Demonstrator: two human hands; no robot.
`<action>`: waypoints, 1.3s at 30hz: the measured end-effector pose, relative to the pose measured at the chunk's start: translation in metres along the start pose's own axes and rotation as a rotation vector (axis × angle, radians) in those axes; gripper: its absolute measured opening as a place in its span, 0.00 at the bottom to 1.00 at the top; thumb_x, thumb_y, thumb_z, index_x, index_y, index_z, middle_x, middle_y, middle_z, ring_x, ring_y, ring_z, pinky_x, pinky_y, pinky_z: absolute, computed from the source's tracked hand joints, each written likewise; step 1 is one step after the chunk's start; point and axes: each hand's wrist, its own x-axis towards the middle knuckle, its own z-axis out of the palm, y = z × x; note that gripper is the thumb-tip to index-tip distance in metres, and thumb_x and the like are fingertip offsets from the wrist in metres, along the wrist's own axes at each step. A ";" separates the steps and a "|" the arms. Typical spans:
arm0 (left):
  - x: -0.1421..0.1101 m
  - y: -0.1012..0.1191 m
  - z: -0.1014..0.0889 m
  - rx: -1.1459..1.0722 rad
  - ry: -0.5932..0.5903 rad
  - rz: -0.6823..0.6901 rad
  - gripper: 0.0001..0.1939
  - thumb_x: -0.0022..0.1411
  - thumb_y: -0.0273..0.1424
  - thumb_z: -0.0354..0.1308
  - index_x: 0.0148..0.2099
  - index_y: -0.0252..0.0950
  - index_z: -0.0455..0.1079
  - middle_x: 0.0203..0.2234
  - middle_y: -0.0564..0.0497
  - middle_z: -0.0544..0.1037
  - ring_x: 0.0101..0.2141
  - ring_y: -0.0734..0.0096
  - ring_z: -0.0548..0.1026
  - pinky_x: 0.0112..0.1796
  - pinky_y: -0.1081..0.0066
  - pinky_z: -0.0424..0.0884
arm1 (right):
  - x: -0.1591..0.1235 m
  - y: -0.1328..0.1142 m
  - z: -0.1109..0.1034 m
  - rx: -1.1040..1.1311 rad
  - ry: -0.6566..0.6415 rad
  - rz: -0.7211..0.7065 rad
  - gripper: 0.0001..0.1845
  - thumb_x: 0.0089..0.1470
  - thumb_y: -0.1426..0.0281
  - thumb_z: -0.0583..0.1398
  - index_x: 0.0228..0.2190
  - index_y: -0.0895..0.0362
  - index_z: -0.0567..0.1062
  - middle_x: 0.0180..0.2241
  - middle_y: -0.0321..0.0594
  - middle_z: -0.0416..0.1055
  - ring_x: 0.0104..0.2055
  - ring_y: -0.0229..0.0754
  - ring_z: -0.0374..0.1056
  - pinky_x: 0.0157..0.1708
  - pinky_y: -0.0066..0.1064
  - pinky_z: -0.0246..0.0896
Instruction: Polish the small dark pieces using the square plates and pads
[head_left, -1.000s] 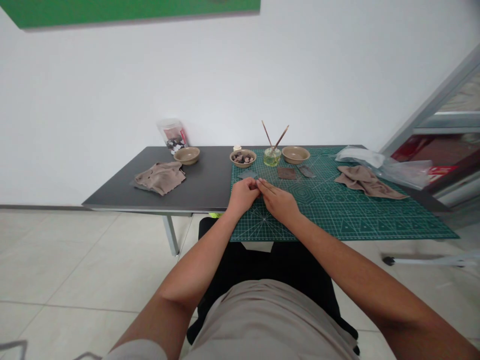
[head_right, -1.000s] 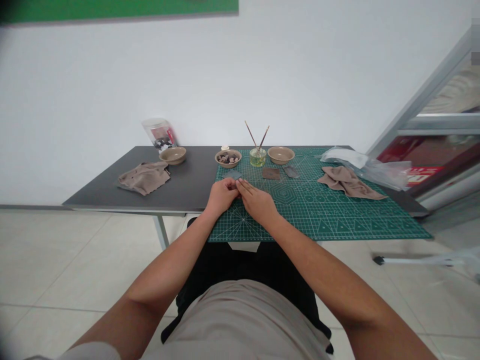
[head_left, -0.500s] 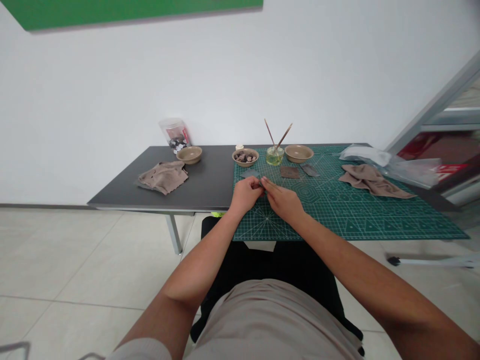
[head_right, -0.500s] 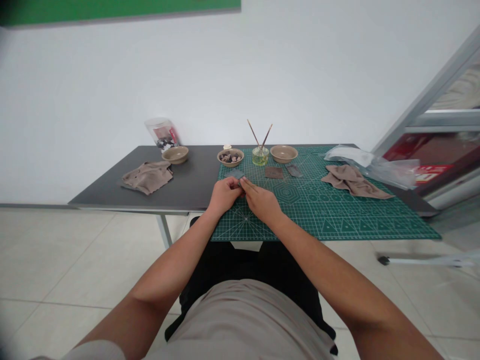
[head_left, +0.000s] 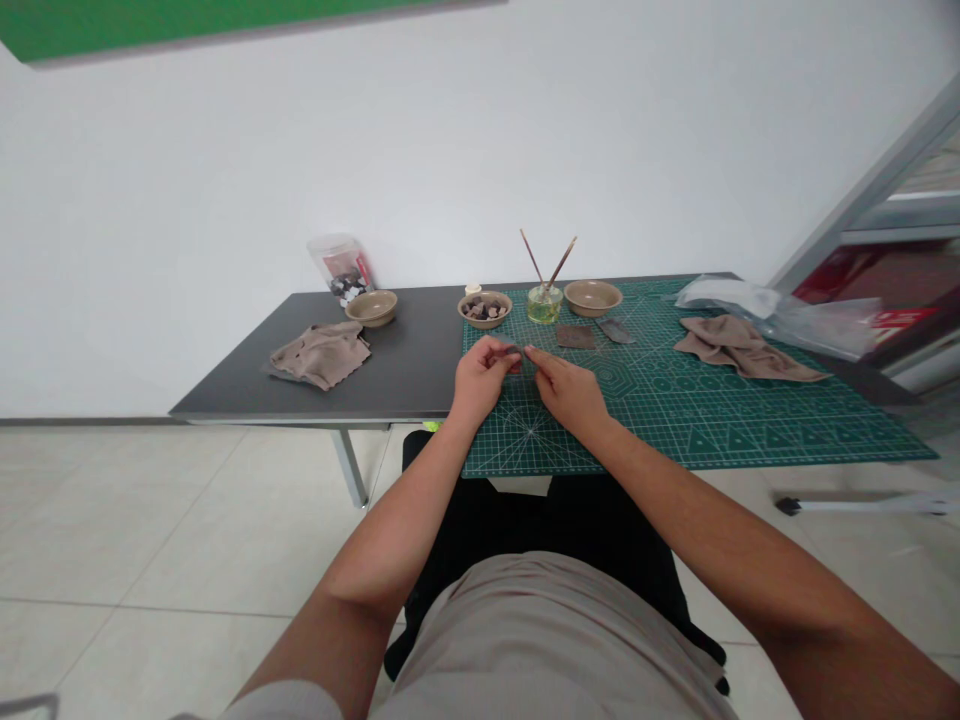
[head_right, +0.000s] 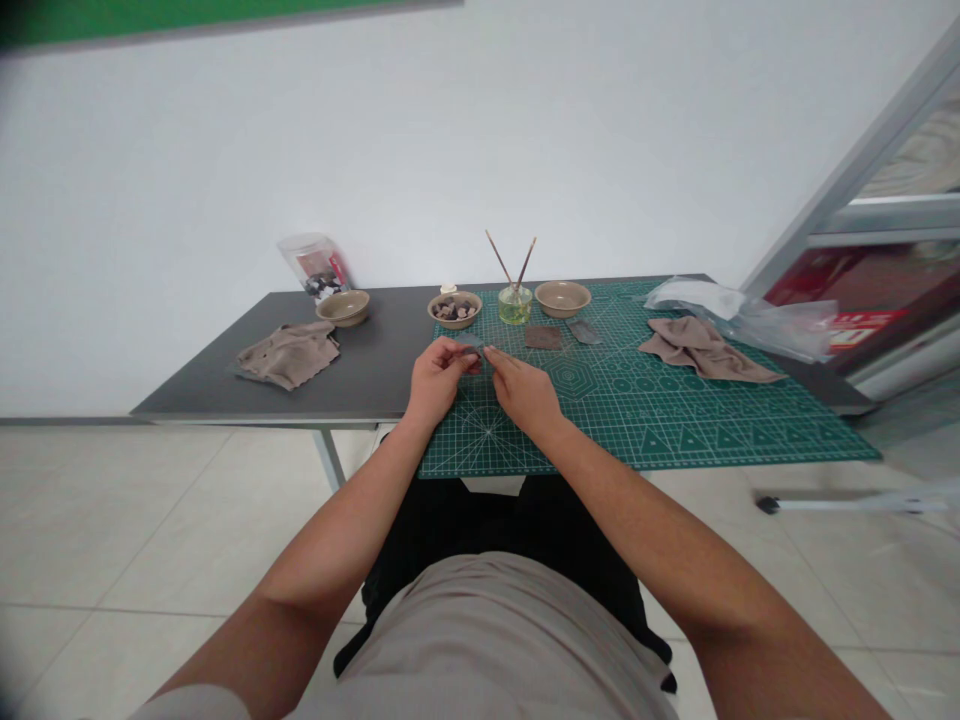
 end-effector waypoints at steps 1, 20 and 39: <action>0.001 -0.001 0.000 -0.021 0.004 -0.010 0.08 0.53 0.30 0.64 0.32 0.36 0.67 0.27 0.55 0.78 0.29 0.73 0.77 0.35 0.69 0.76 | 0.000 0.000 0.000 0.018 0.030 0.019 0.23 0.60 0.75 0.53 0.54 0.55 0.75 0.53 0.45 0.76 0.52 0.50 0.75 0.50 0.43 0.72; 0.003 -0.006 -0.002 0.254 -0.172 -0.003 0.08 0.53 0.27 0.63 0.37 0.36 0.70 0.23 0.59 0.70 0.24 0.78 0.68 0.28 0.76 0.64 | 0.007 0.002 -0.002 0.173 0.099 0.070 0.17 0.60 0.72 0.54 0.47 0.55 0.78 0.44 0.44 0.80 0.45 0.48 0.77 0.46 0.40 0.71; 0.001 -0.006 -0.002 0.392 -0.179 -0.023 0.04 0.58 0.26 0.59 0.38 0.37 0.69 0.24 0.57 0.72 0.27 0.75 0.71 0.32 0.73 0.66 | 0.011 0.005 -0.009 0.369 0.013 0.173 0.11 0.57 0.67 0.59 0.39 0.54 0.81 0.37 0.42 0.80 0.40 0.47 0.76 0.43 0.39 0.70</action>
